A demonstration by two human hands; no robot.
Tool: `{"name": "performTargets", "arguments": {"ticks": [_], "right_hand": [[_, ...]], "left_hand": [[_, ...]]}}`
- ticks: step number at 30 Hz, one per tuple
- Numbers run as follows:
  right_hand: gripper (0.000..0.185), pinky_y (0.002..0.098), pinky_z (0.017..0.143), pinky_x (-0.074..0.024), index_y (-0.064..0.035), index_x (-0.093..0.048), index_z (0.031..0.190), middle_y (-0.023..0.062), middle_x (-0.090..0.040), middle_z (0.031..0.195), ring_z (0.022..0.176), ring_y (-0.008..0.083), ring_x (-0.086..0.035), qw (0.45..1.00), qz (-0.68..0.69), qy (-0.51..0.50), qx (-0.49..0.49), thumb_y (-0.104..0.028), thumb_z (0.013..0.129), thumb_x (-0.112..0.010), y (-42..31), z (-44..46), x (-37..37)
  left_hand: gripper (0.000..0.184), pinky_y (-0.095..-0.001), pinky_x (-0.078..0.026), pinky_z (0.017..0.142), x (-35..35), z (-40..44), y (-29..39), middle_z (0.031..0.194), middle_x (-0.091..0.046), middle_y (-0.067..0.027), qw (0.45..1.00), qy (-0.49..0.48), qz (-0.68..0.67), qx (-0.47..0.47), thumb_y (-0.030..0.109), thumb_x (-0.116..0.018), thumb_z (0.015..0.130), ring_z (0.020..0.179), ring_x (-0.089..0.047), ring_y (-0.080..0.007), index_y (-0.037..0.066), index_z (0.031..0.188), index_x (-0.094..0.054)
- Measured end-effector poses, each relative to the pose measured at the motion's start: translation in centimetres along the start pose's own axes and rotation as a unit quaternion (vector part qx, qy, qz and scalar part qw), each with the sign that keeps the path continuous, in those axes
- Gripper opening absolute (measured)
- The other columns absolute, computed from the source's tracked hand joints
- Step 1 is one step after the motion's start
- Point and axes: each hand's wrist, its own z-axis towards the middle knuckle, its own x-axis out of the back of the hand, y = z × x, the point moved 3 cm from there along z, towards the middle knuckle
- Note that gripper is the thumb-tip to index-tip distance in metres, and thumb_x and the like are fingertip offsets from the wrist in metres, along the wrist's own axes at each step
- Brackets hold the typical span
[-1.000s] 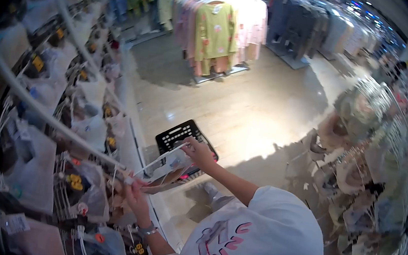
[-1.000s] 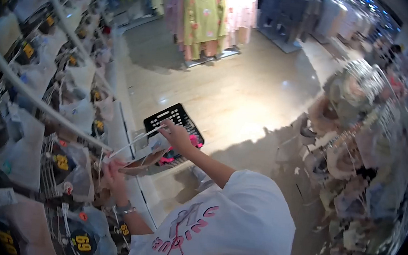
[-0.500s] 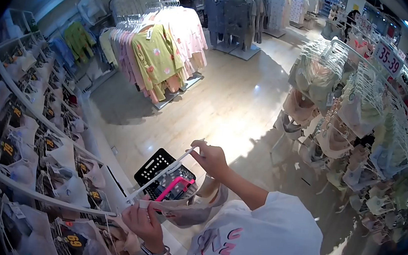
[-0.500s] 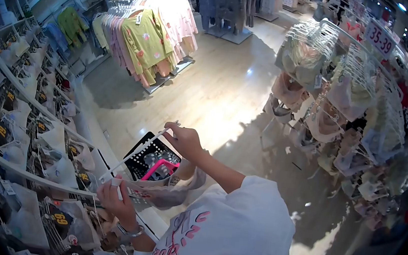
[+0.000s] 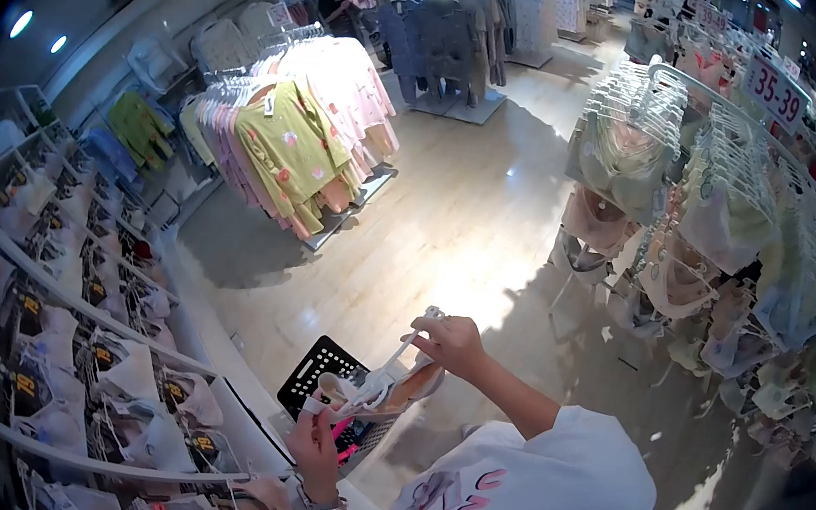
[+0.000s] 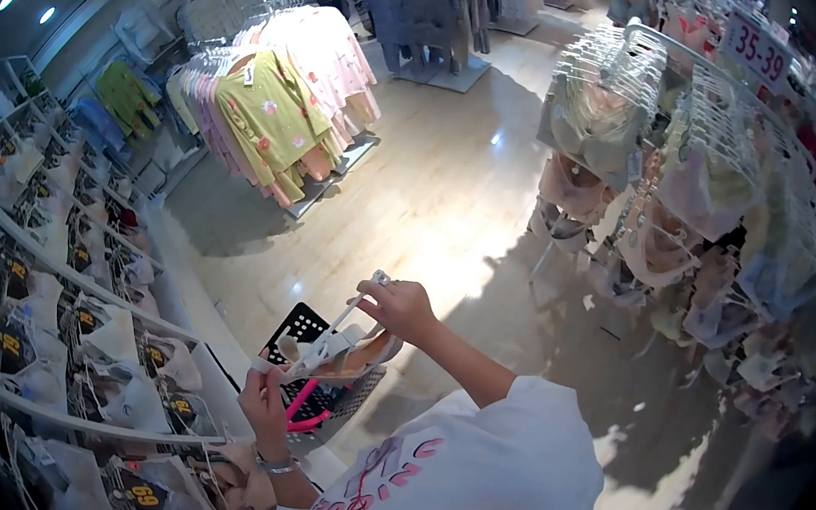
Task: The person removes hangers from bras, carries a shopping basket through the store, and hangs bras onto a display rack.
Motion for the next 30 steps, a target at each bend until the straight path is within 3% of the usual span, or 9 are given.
{"name": "performTargets", "arguments": {"ticks": [5, 10, 14, 16, 19, 22, 25, 28, 30], "right_hand": [[0.022, 0.0327, 0.042, -0.042, -0.0131, -0.062, 0.088, 0.0044, -0.053, 0.053, 0.046, 0.0214, -0.056, 0.998, -0.045, 0.034, -0.035, -0.027, 0.075, -0.074, 2.0, -1.1, 2.8], [0.023, 0.0337, 0.046, -0.0449, -0.014, -0.062, 0.095, 0.0046, -0.054, 0.053, 0.047, 0.022, -0.057, 0.99, -0.035, 0.016, -0.135, -0.026, 0.078, -0.073, 1.9, -2.5, 5.8], [0.036, 0.0323, 0.045, -0.0381, -0.0089, -0.06, 0.094, 0.0063, -0.052, 0.052, 0.045, 0.0208, -0.052, 0.937, 0.072, -0.214, -0.267, -0.04, 0.079, -0.071, -0.2, -3.2, 6.4], [0.036, 0.0298, 0.045, -0.0312, -0.0063, -0.06, 0.088, 0.0034, -0.047, 0.051, 0.046, 0.0131, -0.042, 0.909, 0.141, -0.266, -0.289, -0.041, 0.081, -0.07, -3.3, -3.9, 5.4], [0.02, 0.0258, 0.049, -0.0323, -0.0038, -0.063, 0.086, -0.0034, -0.049, 0.058, 0.055, 0.0052, -0.04, 0.878, 0.266, -0.219, -0.332, -0.024, 0.085, -0.068, -6.4, -5.8, 2.9], [0.029, 0.0261, 0.046, -0.0283, -0.0021, -0.064, 0.081, -0.0018, -0.044, 0.054, 0.052, 0.0049, -0.037, 0.879, 0.273, -0.144, -0.363, -0.03, 0.088, -0.065, -8.2, -7.6, 0.9], [0.03, 0.0257, 0.047, -0.0333, -0.0012, -0.064, 0.078, 0.0, -0.049, 0.055, 0.054, 0.0047, -0.041, 0.901, 0.238, -0.101, -0.349, -0.029, 0.089, -0.063, -9.7, -9.0, 0.2], [0.028, 0.0255, 0.048, -0.0358, -0.001, -0.065, 0.077, 0.0017, -0.052, 0.056, 0.054, 0.0059, -0.045, 0.91, 0.207, -0.056, -0.355, -0.026, 0.09, -0.062, -10.4, -8.4, 1.3], [0.028, 0.0256, 0.048, -0.0359, -0.0008, -0.065, 0.077, 0.0019, -0.053, 0.056, 0.054, 0.0068, -0.045, 0.915, 0.198, -0.021, -0.35, -0.025, 0.09, -0.061, -10.7, -8.6, 2.1]], "left_hand": [[0.032, -0.0174, -0.04, 0.055, -4.0, 1.7, -1.7, 0.079, -0.065, -0.0046, 0.987, -0.038, -0.155, 0.0, 0.007, -0.051, 0.094, 0.063, -0.051, -0.0031, -0.007, 0.123, -0.051], [0.031, -0.0169, -0.045, 0.059, -6.2, 1.5, -0.8, 0.083, -0.065, -0.0037, 0.96, -0.092, -0.26, 0.05, 0.006, -0.053, 0.093, 0.066, -0.055, -0.0035, -0.004, 0.122, -0.052], [0.029, -0.0204, -0.045, 0.057, -6.2, 0.8, 0.8, 0.08, -0.066, -0.0045, 0.96, -0.101, -0.255, 0.049, 0.007, -0.054, 0.092, 0.063, -0.055, -0.0054, -0.005, 0.119, -0.055], [0.029, -0.0215, -0.045, 0.056, -5.8, -0.3, 1.3, 0.079, -0.066, -0.0049, 0.971, -0.121, -0.204, 0.026, 0.007, -0.055, 0.092, 0.062, -0.056, -0.0058, -0.005, 0.118, -0.055], [0.027, -0.022, -0.045, 0.055, -5.0, -2.3, 1.1, 0.079, -0.067, -0.0055, 0.98, -0.109, -0.165, -0.021, 0.008, -0.054, 0.092, 0.061, -0.056, -0.006, -0.004, 0.117, -0.056], [0.026, -0.022, -0.046, 0.057, -3.5, -3.7, -0.2, 0.08, -0.067, -0.0066, 0.973, -0.118, -0.2, -0.006, 0.007, -0.053, 0.093, 0.064, -0.058, -0.007, -0.004, 0.116, -0.056], [0.025, -0.0224, -0.049, 0.065, -1.8, -4.4, -1.6, 0.084, -0.068, -0.0081, 0.953, -0.144, -0.263, 0.037, 0.006, -0.053, 0.093, 0.073, -0.063, -0.0093, -0.006, 0.115, -0.055], [0.022, -0.0228, -0.05, 0.064, -1.3, -4.5, -1.8, 0.084, -0.069, -0.0088, 0.973, -0.088, -0.209, -0.049, 0.006, -0.053, 0.092, 0.075, -0.064, -0.009, -0.005, 0.111, -0.056], [0.018, -0.0236, -0.051, 0.072, -1.6, -5.1, -2.2, 0.087, -0.069, -0.0113, 0.947, -0.106, -0.303, 0.023, 0.004, -0.054, 0.092, 0.082, -0.065, -0.011, -0.006, 0.106, -0.057]]}}
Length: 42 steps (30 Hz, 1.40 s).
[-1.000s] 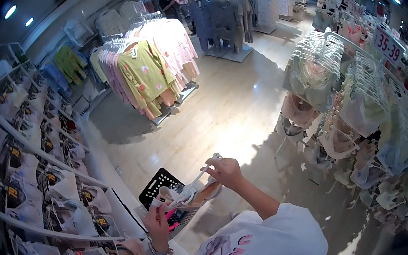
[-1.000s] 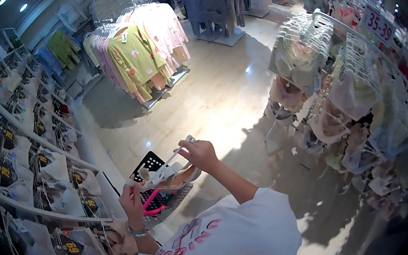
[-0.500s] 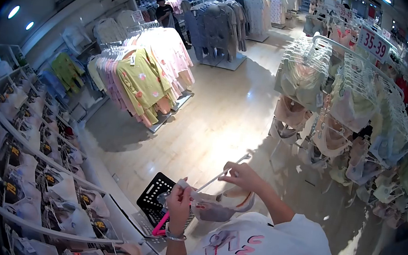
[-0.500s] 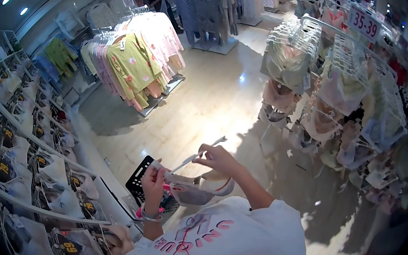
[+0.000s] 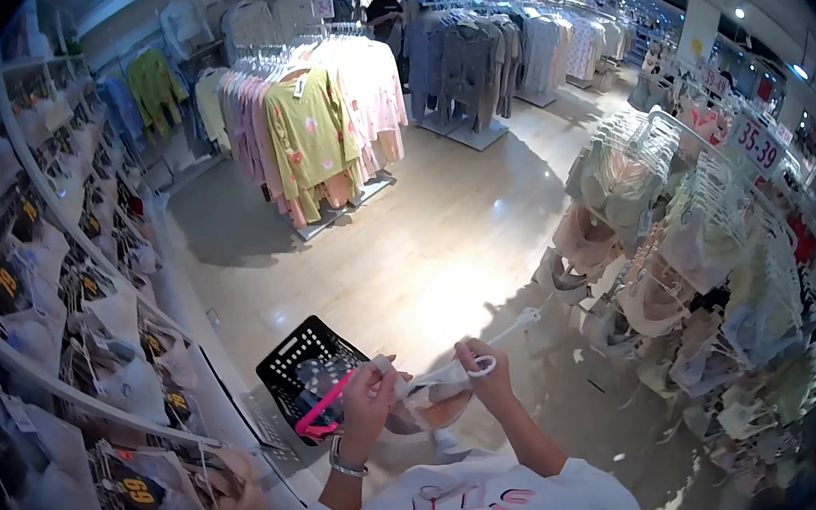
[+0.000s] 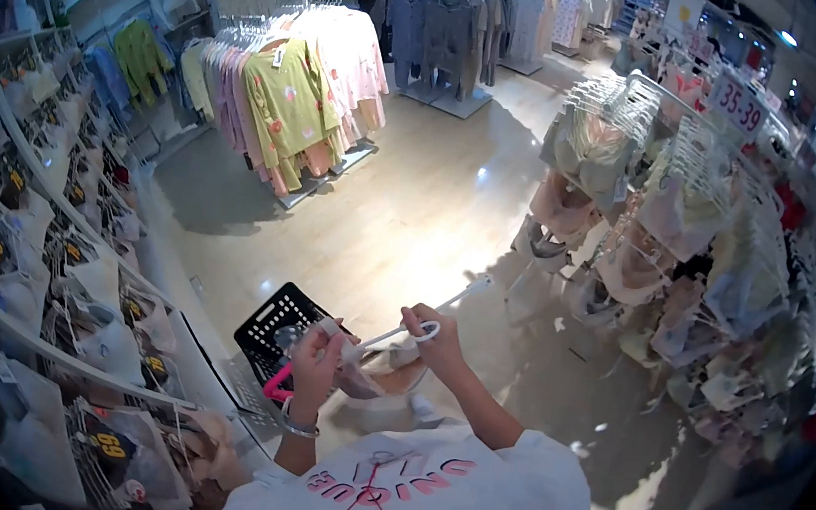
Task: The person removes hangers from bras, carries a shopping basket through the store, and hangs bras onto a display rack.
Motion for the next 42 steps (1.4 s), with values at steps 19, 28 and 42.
{"name": "performTargets", "arguments": {"ticks": [19, 28, 42], "right_hand": [[0.025, 0.0258, 0.046, -0.0342, -0.0005, -0.058, 0.071, 0.0034, -0.053, 0.056, 0.05, 0.0068, -0.045, 0.996, -0.018, 0.036, 0.077, -0.015, 0.091, -0.059, -2.2, 1.2, 1.5], [0.032, 0.0246, 0.045, -0.0317, -0.0038, -0.053, 0.066, -0.0004, -0.046, 0.055, 0.05, 0.0061, -0.04, 0.998, 0.052, 0.018, 0.023, -0.022, 0.093, -0.053, -0.6, 1.2, 0.6], [0.031, 0.0217, 0.042, -0.0286, -0.0087, -0.046, 0.071, -0.0003, -0.044, 0.058, 0.048, 0.0056, -0.038, 0.971, 0.189, 0.128, -0.067, -0.025, 0.097, -0.046, 1.9, 0.1, 1.0]], "left_hand": [[0.027, -0.0271, -0.051, 0.078, -1.0, 0.8, 0.0, 0.094, -0.068, -0.0155, 0.982, -0.082, -0.132, 0.111, 0.005, -0.054, 0.092, 0.087, -0.065, -0.0157, -0.001, 0.118, -0.049], [0.021, -0.0203, -0.048, 0.066, -1.2, 1.5, -0.7, 0.087, -0.067, -0.0057, 0.932, -0.259, -0.129, 0.216, 0.011, -0.057, 0.092, 0.079, -0.063, -0.0091, 0.0, 0.109, -0.056], [0.029, -0.0205, -0.051, 0.065, -4.5, 1.8, -0.2, 0.097, -0.067, -0.009, 0.879, -0.354, -0.191, 0.255, 0.013, -0.048, 0.096, 0.08, -0.063, -0.0084, -0.002, 0.121, -0.048]]}}
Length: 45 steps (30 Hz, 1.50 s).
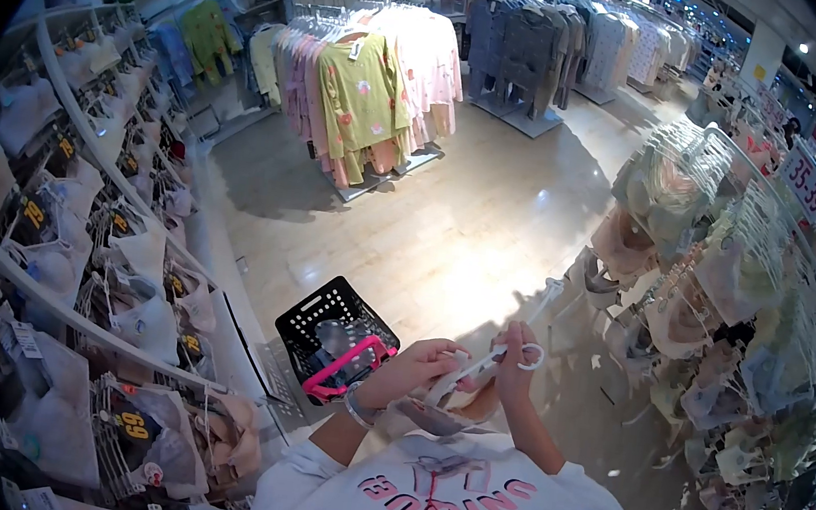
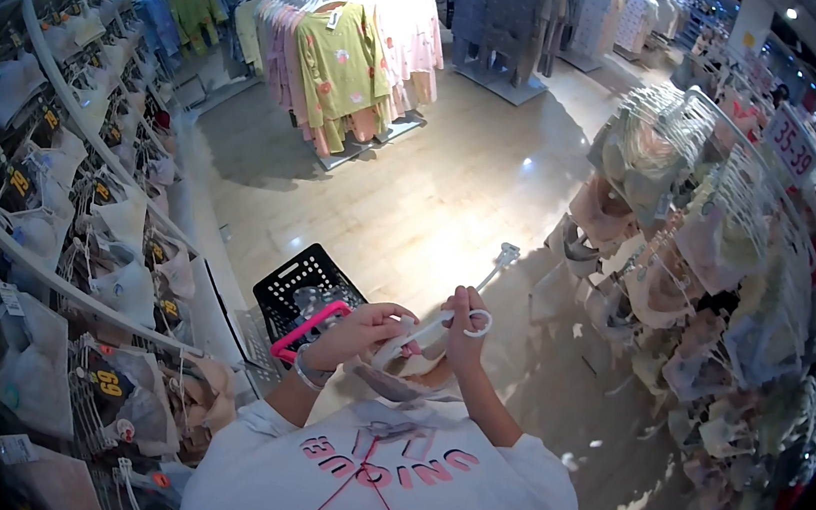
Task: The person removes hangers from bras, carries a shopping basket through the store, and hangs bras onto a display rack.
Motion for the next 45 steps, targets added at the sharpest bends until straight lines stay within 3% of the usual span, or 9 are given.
{"name": "performTargets", "arguments": {"ticks": [8, 12, 18, 22, 23, 26, 29, 38, 45], "right_hand": [[0.033, 0.0208, 0.044, -0.031, -0.0095, -0.046, 0.07, -0.0005, -0.048, 0.06, 0.049, 0.0047, -0.04, 0.995, 0.093, 0.014, -0.028, -0.027, 0.098, -0.047, 2.1, -0.1, 0.9], [0.032, 0.0209, 0.044, -0.0308, -0.0099, -0.046, 0.071, -0.0006, -0.047, 0.059, 0.049, 0.0051, -0.04, 0.996, 0.081, 0.023, -0.027, -0.028, 0.097, -0.048, 2.0, -0.2, 0.7], [0.032, 0.0214, 0.043, -0.0297, -0.0108, -0.045, 0.07, -0.0009, -0.044, 0.058, 0.049, 0.0063, -0.04, 0.977, 0.2, 0.05, -0.055, -0.028, 0.097, -0.049, 2.4, -0.1, 0.9], [0.033, 0.0226, 0.042, -0.0284, -0.0109, -0.044, 0.07, -0.0002, -0.043, 0.056, 0.046, 0.0079, -0.038, 0.971, 0.226, 0.055, -0.056, -0.031, 0.096, -0.05, 1.2, -0.7, 1.4], [0.033, 0.023, 0.042, -0.0285, -0.0108, -0.044, 0.07, -0.0001, -0.043, 0.056, 0.046, 0.0082, -0.038, 0.971, 0.227, 0.041, -0.062, -0.031, 0.096, -0.051, 1.3, -0.6, 1.6], [0.035, 0.0244, 0.041, -0.0263, -0.0108, -0.044, 0.069, 0.0004, -0.042, 0.055, 0.046, 0.009, -0.038, 0.968, 0.233, 0.033, -0.088, -0.033, 0.095, -0.052, 1.9, -0.8, 1.7], [0.035, 0.0253, 0.041, -0.0242, -0.0111, -0.044, 0.068, 0.0, -0.039, 0.054, 0.044, 0.009, -0.034, 0.964, 0.237, 0.029, -0.12, -0.032, 0.095, -0.052, 1.4, -1.6, 1.0], [0.033, 0.0256, 0.041, -0.023, -0.0116, -0.043, 0.069, -0.0002, -0.036, 0.052, 0.043, 0.0086, -0.029, 0.956, 0.262, 0.1, -0.085, -0.031, 0.096, -0.05, 0.4, -0.4, 1.3], [0.032, 0.0231, 0.041, -0.0283, -0.0104, -0.043, 0.07, 0.0, -0.04, 0.053, 0.043, 0.0064, -0.035, 0.984, 0.14, 0.106, -0.027, -0.026, 0.098, -0.047, -1.8, 0.1, 1.2]], "left_hand": [[0.029, -0.0213, -0.054, 0.07, -1.0, 0.7, -0.5, 0.102, -0.065, -0.0146, 0.985, -0.037, -0.157, 0.064, 0.01, -0.048, 0.095, 0.083, -0.064, -0.0117, -0.007, 0.119, -0.047], [0.025, -0.0212, -0.051, 0.07, -1.7, 0.1, 1.3, 0.095, -0.065, -0.0077, 0.996, 0.014, -0.042, 0.075, 0.012, -0.052, 0.094, 0.079, -0.062, -0.009, -0.003, 0.113, -0.053], [0.026, -0.0215, -0.05, 0.062, -2.4, 0.5, -0.4, 0.089, -0.064, -0.0054, 0.979, 0.019, -0.168, 0.114, 0.017, -0.05, 0.095, 0.071, -0.06, -0.009, -0.003, 0.112, -0.055], [0.028, -0.0253, -0.052, 0.059, -3.5, 0.8, -2.4, 0.088, -0.063, -0.0032, 0.964, 0.017, -0.253, 0.084, 0.02, -0.049, 0.096, 0.068, -0.061, -0.0105, 0.0, 0.114, -0.054], [0.027, -0.0258, -0.053, 0.06, -4.0, 0.6, -2.5, 0.091, -0.064, -0.0033, 0.944, -0.061, -0.311, 0.094, 0.021, -0.047, 0.097, 0.07, -0.062, -0.0102, 0.005, 0.117, -0.053], [0.024, -0.0249, -0.054, 0.062, -5.2, 0.4, -2.4, 0.091, -0.065, -0.0045, 0.954, 0.016, -0.291, 0.063, 0.023, -0.049, 0.096, 0.073, -0.063, -0.0107, 0.008, 0.115, -0.053], [0.024, -0.0238, -0.054, 0.07, -4.4, 0.6, -4.0, 0.103, -0.065, -0.0117, 0.933, -0.047, -0.351, 0.06, 0.02, -0.051, 0.096, 0.083, -0.064, -0.0115, 0.007, 0.117, -0.049], [0.025, -0.029, -0.054, 0.078, -3.6, 0.9, -4.4, 0.103, -0.064, -0.0166, 0.941, 0.006, -0.337, -0.015, 0.02, -0.042, 0.099, 0.088, -0.065, -0.0198, 0.003, 0.117, -0.046], [0.021, -0.0365, -0.057, 0.073, -3.4, -0.1, -2.0, 0.097, -0.065, -0.0192, 0.951, 0.167, -0.261, -0.008, 0.023, -0.034, 0.099, 0.088, -0.066, -0.0251, 0.013, 0.086, -0.047]]}}
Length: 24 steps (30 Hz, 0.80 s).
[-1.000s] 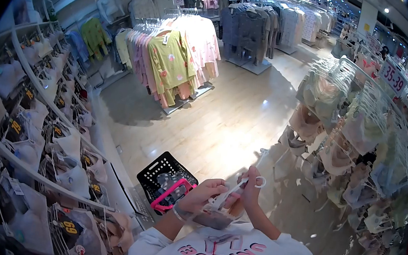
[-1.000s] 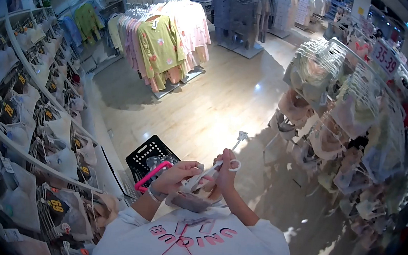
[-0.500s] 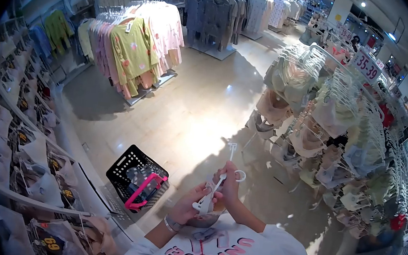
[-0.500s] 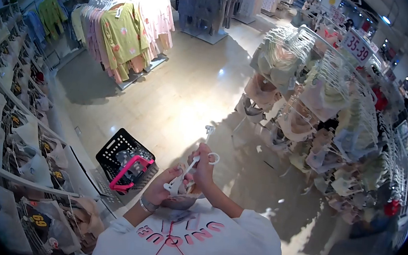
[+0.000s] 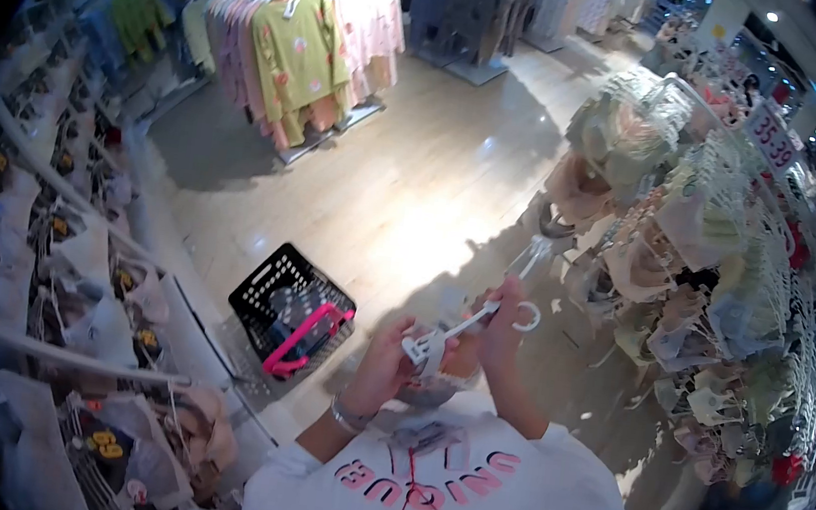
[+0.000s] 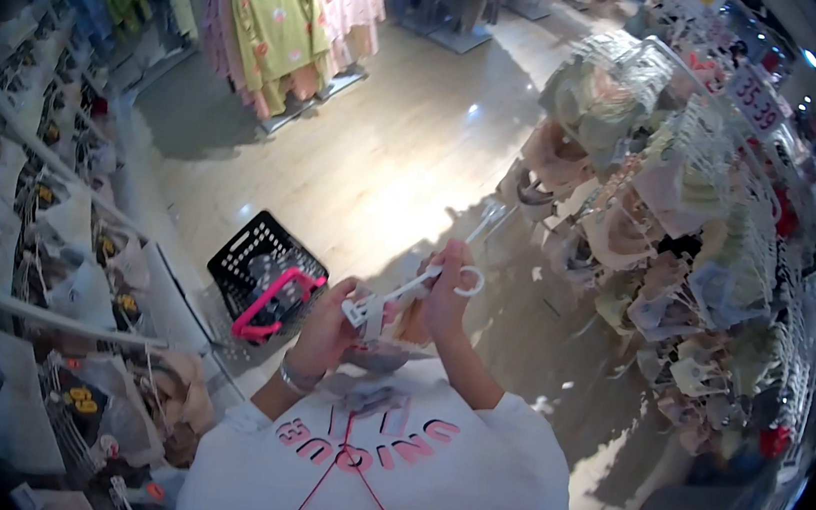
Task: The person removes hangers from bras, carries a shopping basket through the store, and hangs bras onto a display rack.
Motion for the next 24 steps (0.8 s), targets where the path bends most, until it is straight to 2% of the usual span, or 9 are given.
{"name": "performTargets", "arguments": {"ticks": [1, 3, 6, 10, 16, 19, 22, 24], "right_hand": [[0.032, 0.0229, 0.04, -0.0291, -0.0099, -0.043, 0.07, 0.0, -0.041, 0.054, 0.043, 0.006, -0.036, 1.0, -0.01, -0.012, 0.008, -0.026, 0.098, -0.046, 0.1, 0.0, 0.2], [0.033, 0.0231, 0.039, -0.0282, -0.0092, -0.043, 0.069, 0.0001, -0.042, 0.054, 0.043, 0.0061, -0.036, 0.999, -0.012, -0.045, 0.014, -0.026, 0.098, -0.046, -0.5, -0.1, 0.1], [0.035, 0.0229, 0.039, -0.0265, -0.0083, -0.042, 0.068, 0.0003, -0.043, 0.055, 0.043, 0.0061, -0.037, 0.997, -0.057, -0.039, 0.027, -0.025, 0.098, -0.046, -1.8, -0.4, -0.6], [0.036, 0.0217, 0.038, -0.0237, -0.0078, -0.041, 0.066, 0.0007, -0.043, 0.055, 0.043, 0.0059, -0.036, 0.995, -0.045, -0.07, 0.049, -0.023, 0.098, -0.045, -2.1, -0.9, -0.5], [0.035, 0.0213, 0.038, -0.0219, -0.0077, -0.041, 0.067, -0.0002, -0.04, 0.053, 0.042, 0.0059, -0.034, 0.992, -0.024, -0.108, 0.052, -0.023, 0.098, -0.045, -3.2, -1.7, -1.2], [0.034, 0.0209, 0.038, -0.0212, -0.0081, -0.043, 0.068, -0.0011, -0.038, 0.052, 0.042, 0.0054, -0.033, 0.991, 0.051, -0.127, 0.008, -0.025, 0.097, -0.048, -3.2, -1.7, -1.5], [0.034, 0.0206, 0.038, -0.02, -0.0089, -0.045, 0.069, -0.0028, -0.036, 0.052, 0.043, 0.004, -0.03, 0.993, 0.02, -0.066, -0.096, -0.029, 0.096, -0.051, -1.4, -1.1, -1.3], [0.034, 0.0206, 0.038, -0.0193, -0.0095, -0.046, 0.069, -0.0039, -0.035, 0.053, 0.043, 0.0034, -0.029, 0.99, -0.066, -0.068, -0.1, -0.03, 0.095, -0.053, -1.3, -0.7, -0.9]], "left_hand": [[0.015, -0.0373, -0.057, 0.071, 0.0, -0.1, 0.5, 0.095, -0.065, -0.0199, 0.997, -0.021, -0.06, 0.054, 0.018, -0.039, 0.096, 0.088, -0.066, -0.0258, 0.012, 0.084, -0.046], [0.01, -0.0371, -0.057, 0.071, 0.7, 0.0, 0.8, 0.095, -0.065, -0.0204, 0.998, -0.063, -0.026, -0.013, 0.013, -0.045, 0.093, 0.089, -0.066, -0.0266, 0.01, 0.083, -0.045], [0.008, -0.0351, -0.056, 0.072, 1.2, 0.1, 1.4, 0.094, -0.065, -0.0192, 0.995, -0.092, -0.033, -0.003, 0.009, -0.05, 0.089, 0.089, -0.067, -0.0272, 0.007, 0.082, -0.047], [0.012, -0.0309, -0.052, 0.074, 2.3, -0.2, 1.2, 0.086, -0.064, -0.0148, 0.989, -0.137, -0.02, 0.047, 0.013, -0.052, 0.09, 0.088, -0.066, -0.0249, 0.003, 0.085, -0.051], [0.015, -0.0311, -0.05, 0.072, 1.2, -0.7, 1.4, 0.089, -0.065, -0.0156, 0.98, -0.167, -0.017, 0.11, 0.019, -0.053, 0.092, 0.083, -0.063, -0.0206, 0.005, 0.087, -0.051], [0.013, -0.0297, -0.049, 0.072, 0.2, -1.0, 1.8, 0.09, -0.063, -0.0139, 0.966, -0.228, 0.017, 0.122, 0.018, -0.051, 0.093, 0.087, -0.063, -0.0196, 0.005, 0.091, -0.052], [0.014, -0.0272, -0.048, 0.073, -0.8, -1.6, 1.4, 0.091, -0.062, -0.0096, 0.973, -0.204, -0.014, 0.11, 0.018, -0.048, 0.095, 0.086, -0.061, -0.0164, 0.005, 0.096, -0.052], [0.015, -0.0259, -0.048, 0.073, -0.5, -1.1, 1.6, 0.094, -0.061, -0.0078, 0.987, -0.151, 0.018, 0.055, 0.019, -0.048, 0.095, 0.084, -0.06, -0.0137, 0.005, 0.096, -0.053]]}}
